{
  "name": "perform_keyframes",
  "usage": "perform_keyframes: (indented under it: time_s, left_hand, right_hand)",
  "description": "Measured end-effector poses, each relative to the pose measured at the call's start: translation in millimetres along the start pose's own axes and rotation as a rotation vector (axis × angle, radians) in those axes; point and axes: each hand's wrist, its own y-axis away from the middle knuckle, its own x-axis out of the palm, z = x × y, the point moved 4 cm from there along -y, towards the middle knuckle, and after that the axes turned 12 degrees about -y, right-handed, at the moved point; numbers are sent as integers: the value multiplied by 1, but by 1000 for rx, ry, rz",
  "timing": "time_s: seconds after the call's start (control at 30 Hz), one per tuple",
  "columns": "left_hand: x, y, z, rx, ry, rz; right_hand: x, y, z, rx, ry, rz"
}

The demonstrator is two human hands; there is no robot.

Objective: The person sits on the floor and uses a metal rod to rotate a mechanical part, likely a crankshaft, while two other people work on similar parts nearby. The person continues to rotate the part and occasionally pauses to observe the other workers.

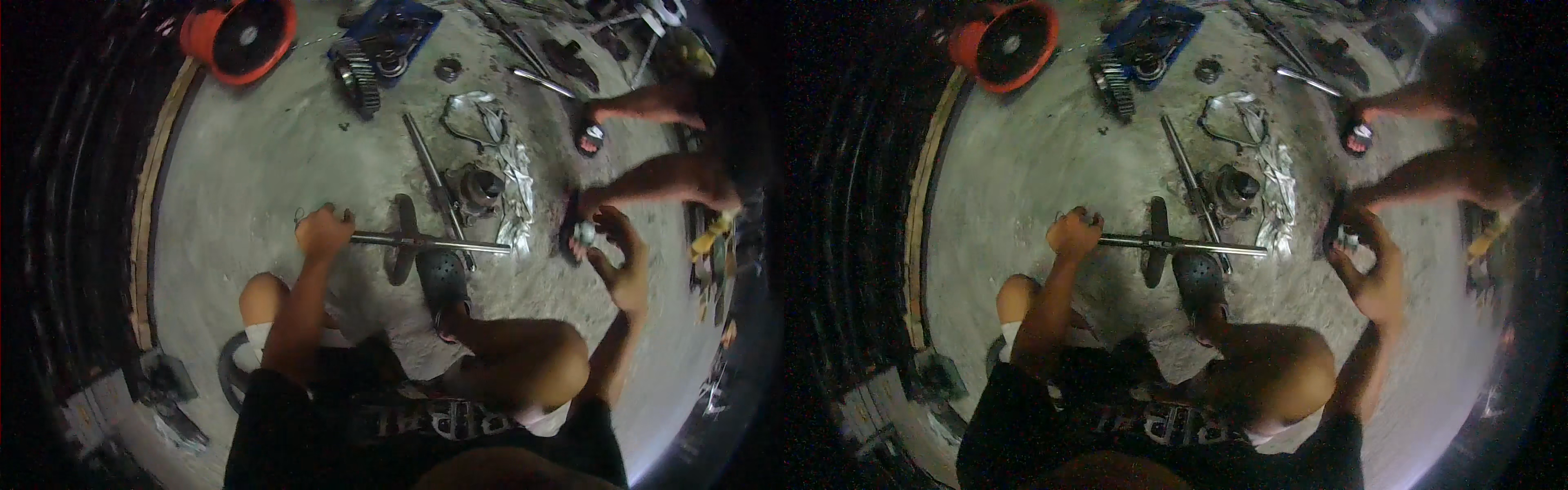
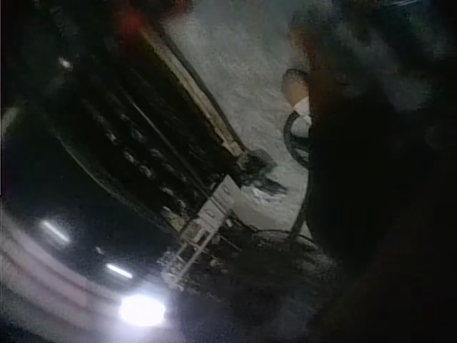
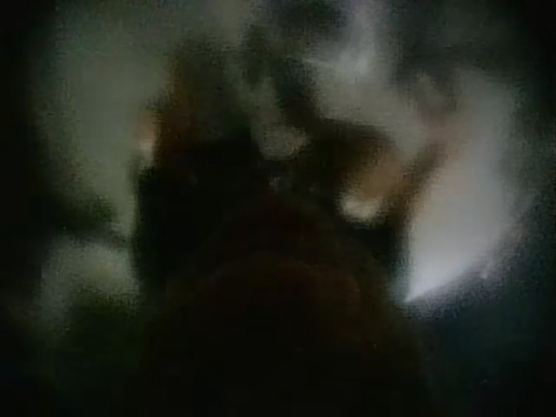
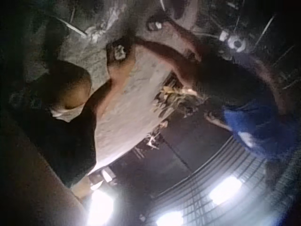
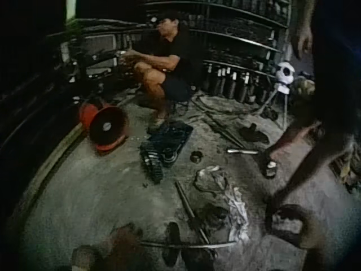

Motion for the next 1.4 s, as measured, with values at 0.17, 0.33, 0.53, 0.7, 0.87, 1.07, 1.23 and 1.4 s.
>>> perform_keyframes:
  time_s: [0.17,0.33,0.53,0.7,0.87,1.07,1.23,1.4]
  left_hand:
    - [18,-12,14,11,13,-116]
    - [38,-34,47,-28,-44,-45]
    - [56,-48,56,-6,-12,-21]
    - [54,-48,55,-11,59,12]
    - [56,-47,58,-20,19,-18]
    - [68,-55,61,-22,67,8]
    - [82,-63,78,-25,145,16]
    - [87,-65,80,10,105,14]
  right_hand:
    - [151,-20,-119,-3,261,297]
    - [255,-18,-162,-200,461,403]
    - [256,-48,-137,35,442,524]
    - [263,-41,-152,-17,484,419]
    - [259,-47,-148,85,511,524]
    - [263,-46,-162,111,482,550]
    - [271,-48,-138,116,559,618]
    - [272,-43,-136,155,551,585]
